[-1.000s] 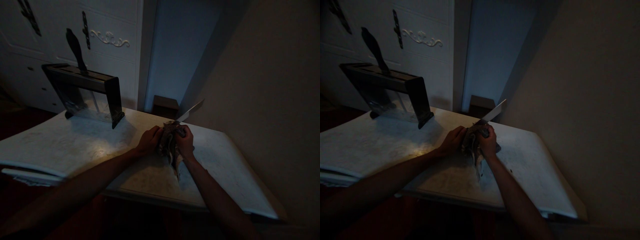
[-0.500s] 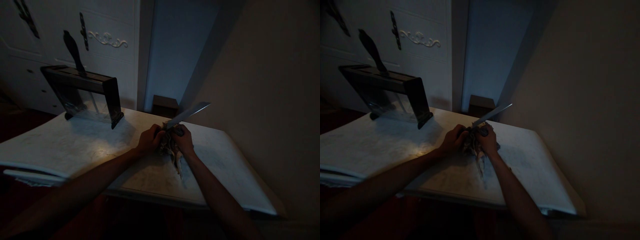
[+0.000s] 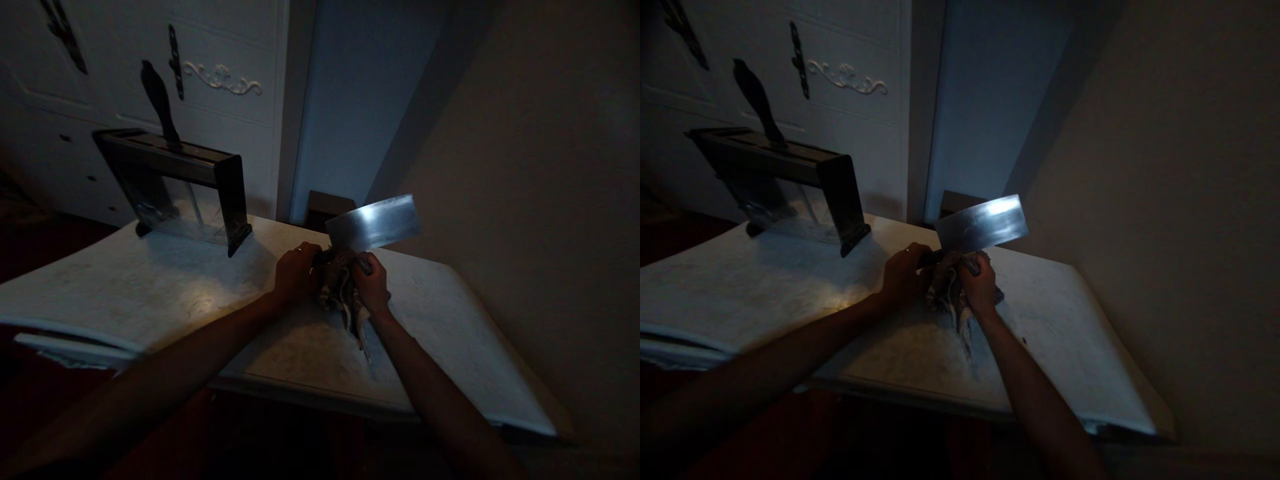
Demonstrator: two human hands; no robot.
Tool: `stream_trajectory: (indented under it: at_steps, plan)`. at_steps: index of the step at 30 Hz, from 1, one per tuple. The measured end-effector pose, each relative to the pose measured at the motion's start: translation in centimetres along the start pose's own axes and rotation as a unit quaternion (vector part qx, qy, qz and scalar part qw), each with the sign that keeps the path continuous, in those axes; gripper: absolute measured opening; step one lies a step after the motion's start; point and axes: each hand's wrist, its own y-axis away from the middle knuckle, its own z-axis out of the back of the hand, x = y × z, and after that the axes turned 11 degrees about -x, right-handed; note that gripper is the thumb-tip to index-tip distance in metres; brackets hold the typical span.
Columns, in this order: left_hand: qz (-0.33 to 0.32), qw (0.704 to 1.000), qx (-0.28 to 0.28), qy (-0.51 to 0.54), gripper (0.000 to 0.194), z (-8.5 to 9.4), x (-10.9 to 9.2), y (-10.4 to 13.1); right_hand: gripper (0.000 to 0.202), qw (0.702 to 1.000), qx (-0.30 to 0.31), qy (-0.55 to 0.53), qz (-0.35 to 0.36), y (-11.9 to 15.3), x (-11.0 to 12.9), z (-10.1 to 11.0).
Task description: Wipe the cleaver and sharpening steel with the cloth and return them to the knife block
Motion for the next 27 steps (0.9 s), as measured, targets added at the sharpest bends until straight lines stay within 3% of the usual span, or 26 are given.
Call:
stream_trajectory:
  at_steps: [6, 12, 17, 21, 24, 27]
  plan:
    - [-0.169, 0.983, -0.011, -0.073, 0.021, 0.0, 0.0, 0.0, 0.043, 0.992, 0.030, 0.052, -0.108, 0.1, 0.3, -0.1]
    - [-0.158, 0.984, -0.014, -0.079, 0.019, -0.2, 0.2, 0.1, 0.042, 0.987, 0.084, 0.040, -0.130, -0.4, 0.3, 0.0]
    - [-0.095, 0.995, -0.007, -0.043, 0.016, -0.3, -0.2, 0.1, 0.040, 0.987, 0.087, 0.048, -0.122, -0.7, -0.4, 0.1]
    - [0.051, 0.997, -0.024, 0.046, 0.020, -0.6, -0.7, 0.2, 0.035, 0.992, 0.093, 0.022, -0.083, -1.0, -0.8, -0.1]
    - [0.142, 0.973, -0.030, 0.179, 0.025, -0.4, -1.1, 0.0, 0.035, 0.995, 0.056, 0.012, -0.081, -1.3, -1.0, -0.3]
    - [0.172, 0.935, -0.038, 0.308, 0.027, -0.1, -1.2, -0.4, 0.037, 0.992, 0.014, -0.001, -0.126, -1.6, -0.6, 0.2]
